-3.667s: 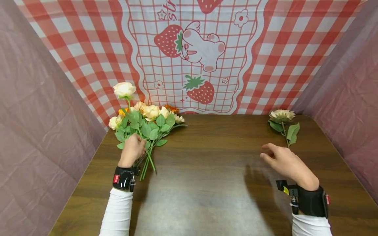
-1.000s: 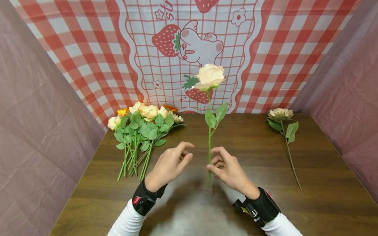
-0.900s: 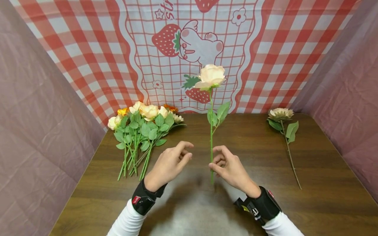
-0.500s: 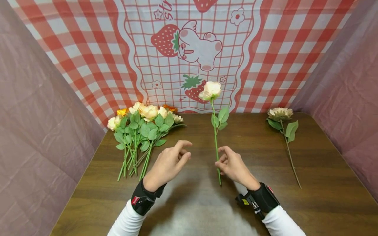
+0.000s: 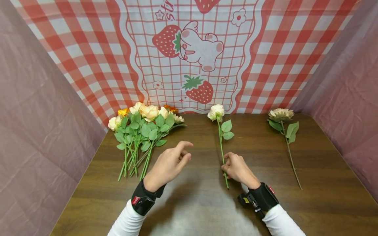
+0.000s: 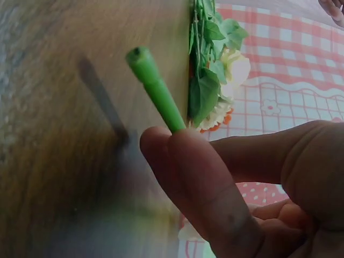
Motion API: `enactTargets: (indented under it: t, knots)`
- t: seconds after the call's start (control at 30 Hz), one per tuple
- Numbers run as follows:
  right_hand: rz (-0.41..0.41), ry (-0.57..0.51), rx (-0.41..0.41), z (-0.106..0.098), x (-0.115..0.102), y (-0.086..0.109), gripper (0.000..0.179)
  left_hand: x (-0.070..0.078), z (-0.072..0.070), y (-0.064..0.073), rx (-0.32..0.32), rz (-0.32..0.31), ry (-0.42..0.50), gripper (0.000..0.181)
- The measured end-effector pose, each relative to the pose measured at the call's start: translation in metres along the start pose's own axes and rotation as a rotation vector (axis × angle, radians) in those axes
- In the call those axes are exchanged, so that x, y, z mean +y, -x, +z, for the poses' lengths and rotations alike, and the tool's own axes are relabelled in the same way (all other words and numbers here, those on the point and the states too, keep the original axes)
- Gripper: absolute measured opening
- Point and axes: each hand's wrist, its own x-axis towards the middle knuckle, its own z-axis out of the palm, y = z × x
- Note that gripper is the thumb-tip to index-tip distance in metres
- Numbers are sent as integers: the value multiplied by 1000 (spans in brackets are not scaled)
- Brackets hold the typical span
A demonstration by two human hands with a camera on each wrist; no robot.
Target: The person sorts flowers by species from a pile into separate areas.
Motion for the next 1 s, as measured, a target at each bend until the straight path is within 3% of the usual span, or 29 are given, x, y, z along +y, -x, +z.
enactTargets:
  t: [0.33, 0.7, 1.0]
  knots:
    - [-12, -7, -46, -2, 0, 3, 51, -1, -1, 0, -5, -7, -10, 28]
    - [-44, 130, -68, 3, -1, 3, 37, -5, -1, 1, -10, -26, -39, 25]
    - [-38, 148, -78, 6, -2, 3, 31, -6, -2, 0, -27, -23, -56, 23]
